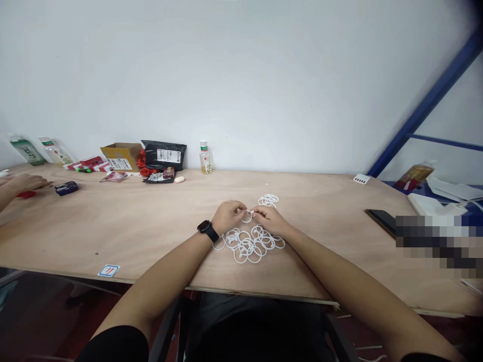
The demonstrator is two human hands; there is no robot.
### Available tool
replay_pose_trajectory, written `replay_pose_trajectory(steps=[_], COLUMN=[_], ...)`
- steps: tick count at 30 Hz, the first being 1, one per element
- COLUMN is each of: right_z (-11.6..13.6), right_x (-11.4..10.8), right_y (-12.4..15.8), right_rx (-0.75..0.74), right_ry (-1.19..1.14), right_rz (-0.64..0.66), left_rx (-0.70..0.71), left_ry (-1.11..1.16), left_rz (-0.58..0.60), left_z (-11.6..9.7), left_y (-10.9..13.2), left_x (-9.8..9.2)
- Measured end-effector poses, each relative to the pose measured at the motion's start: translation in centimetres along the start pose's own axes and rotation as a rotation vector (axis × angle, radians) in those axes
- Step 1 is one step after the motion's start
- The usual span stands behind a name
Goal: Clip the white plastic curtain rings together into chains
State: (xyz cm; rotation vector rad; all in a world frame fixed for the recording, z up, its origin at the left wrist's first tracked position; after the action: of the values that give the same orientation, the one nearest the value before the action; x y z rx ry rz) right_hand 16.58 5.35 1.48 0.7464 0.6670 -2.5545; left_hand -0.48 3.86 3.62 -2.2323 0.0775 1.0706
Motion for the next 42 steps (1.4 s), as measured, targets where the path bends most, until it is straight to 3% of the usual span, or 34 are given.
replay_pose_trajectory(steps=[6, 19, 32, 38, 42], right_z=[-0.2, 0.5, 1.0, 0.0, 0.0], right_x=[-0.1, -0.4, -0.6, -0.4, -0.6], right_y=[0.1, 0.1, 0.1, 0.2, 0.2], right_rx=[0.055, 0.06, 0.042, 0.137, 0.107], right_ry=[-0.164, -0.247, -0.215, -0.287, -0.28], right_rz=[-0.009, -0.016, -0.062, -0.034, -0.063], left_rx=[0.067, 0.107, 0.134, 0.146, 0.138], left_ry=[-0.003, -0.033, -0.036, 0.0, 0.055], left_rz=[-0.058, -0.077, -0.019, 0.055, 0.037], left_z=[-0.3, -1.1, -1.6, -2.1, -2.1], left_y=[0.1, 0.2, 0.2, 0.3, 0.3], left_x=[0.1, 0.0, 0.2, 0.7, 0.7])
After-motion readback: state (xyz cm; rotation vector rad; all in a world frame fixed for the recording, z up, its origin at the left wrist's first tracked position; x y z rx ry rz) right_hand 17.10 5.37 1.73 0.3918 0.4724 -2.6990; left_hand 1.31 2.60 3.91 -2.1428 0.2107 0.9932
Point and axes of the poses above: each hand's wrist, its own y-axis away from the middle knuckle, its own x-axis out of the palm, z = x × y, the point moved 4 cm from there along -y, towards the middle knuckle, and after that the axes turned 7 degrees about -y, right-handed, at the moved point
